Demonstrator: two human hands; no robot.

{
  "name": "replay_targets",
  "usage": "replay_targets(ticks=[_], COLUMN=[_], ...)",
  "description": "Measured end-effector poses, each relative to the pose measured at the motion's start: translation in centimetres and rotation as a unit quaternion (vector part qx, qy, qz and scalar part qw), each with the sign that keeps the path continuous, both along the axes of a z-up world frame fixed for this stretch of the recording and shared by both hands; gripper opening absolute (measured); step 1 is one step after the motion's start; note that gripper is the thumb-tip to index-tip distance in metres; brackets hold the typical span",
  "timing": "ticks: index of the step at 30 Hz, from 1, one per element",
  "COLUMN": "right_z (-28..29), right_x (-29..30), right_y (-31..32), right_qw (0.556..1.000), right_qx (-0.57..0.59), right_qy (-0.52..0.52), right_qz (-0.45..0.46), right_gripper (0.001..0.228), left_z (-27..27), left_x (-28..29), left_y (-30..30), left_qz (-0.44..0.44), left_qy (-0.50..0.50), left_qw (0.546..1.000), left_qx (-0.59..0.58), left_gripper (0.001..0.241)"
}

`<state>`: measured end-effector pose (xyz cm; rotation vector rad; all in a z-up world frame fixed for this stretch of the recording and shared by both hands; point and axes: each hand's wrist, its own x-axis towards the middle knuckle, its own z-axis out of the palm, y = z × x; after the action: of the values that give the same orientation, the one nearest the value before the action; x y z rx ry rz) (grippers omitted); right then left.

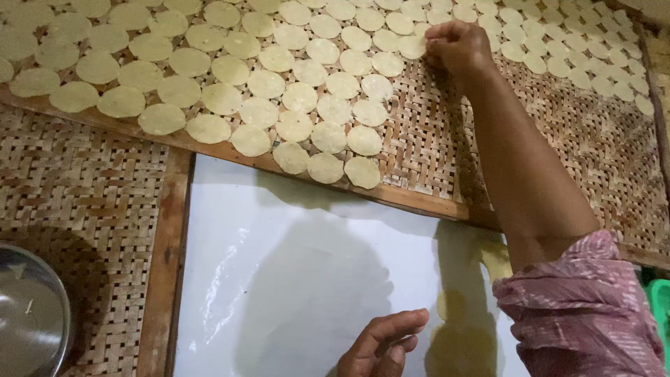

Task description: Rolling out dough and cutting it into small circular pieces for food preparation.

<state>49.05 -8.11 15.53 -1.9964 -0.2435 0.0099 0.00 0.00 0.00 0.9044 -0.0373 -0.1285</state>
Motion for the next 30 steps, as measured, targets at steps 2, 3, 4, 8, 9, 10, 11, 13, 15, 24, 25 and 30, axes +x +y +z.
replay_targets(ticks=[2,3,4,8,9,10,11,13,15,24,25,30], right_z=[-0.7,-1.0,-1.3,-1.6,-1.7,-1.6,-1.4,-1.5,-2.2,-1.4,-2.0,-3.8], right_x=[0.4,0.6,1.0,1.8,1.7,1.6,1.6,2.1,3.1,1.8,2.3,3.0], right_y=[-0.6,-1.1,-1.3,-1.2,-1.3,-1.3,-1.3,-1.5,-1.7,-0.7,-1.0,-2.2], right_qw=[1.000,1.000,1.000,0.999,0.998,0.998,0.997,0.994,0.994,0.927,0.927,0.763], right_qx=[0.006,0.012,0.011,-0.017,-0.027,-0.027,-0.056,-0.085,-0.072,-0.295,-0.296,-0.402], right_qy=[-0.001,-0.004,-0.003,-0.037,-0.049,-0.049,-0.055,-0.060,-0.083,-0.231,-0.231,-0.507], right_qz=[-0.003,-0.007,-0.009,-0.015,-0.016,-0.017,-0.027,-0.037,0.006,-0.007,-0.007,-0.005], right_gripper=[0.008,0.009,0.009,0.012,0.011,0.011,0.012,0.012,0.011,0.014,0.014,0.023], left_z=[-0.1,-0.1,0.1,0.7,0.9,0.9,1.0,1.4,2.0,0.8,1.3,1.9], left_x=[-0.2,-0.2,-0.3,-0.3,-0.3,-0.4,-0.3,-0.2,-0.1,-0.5,-0.4,-0.5], left_y=[-0.4,-0.6,-0.5,0.0,0.0,0.0,0.1,0.4,0.8,-0.4,0.0,0.1], left_qz=[0.017,0.033,0.032,0.023,0.025,0.025,0.014,0.004,-0.010,0.035,0.034,0.052], left_qy=[0.007,0.011,0.013,-0.002,-0.004,-0.004,-0.003,-0.003,-0.001,0.008,0.008,-0.006], left_qw=[1.000,0.999,0.999,1.000,1.000,1.000,1.000,1.000,0.999,0.999,0.999,0.998], left_qx=[-0.006,-0.010,-0.011,0.007,0.012,0.012,0.012,0.011,0.030,0.010,0.009,0.034], left_gripper=[0.036,0.036,0.036,0.036,0.036,0.036,0.036,0.036,0.036,0.035,0.035,0.034])
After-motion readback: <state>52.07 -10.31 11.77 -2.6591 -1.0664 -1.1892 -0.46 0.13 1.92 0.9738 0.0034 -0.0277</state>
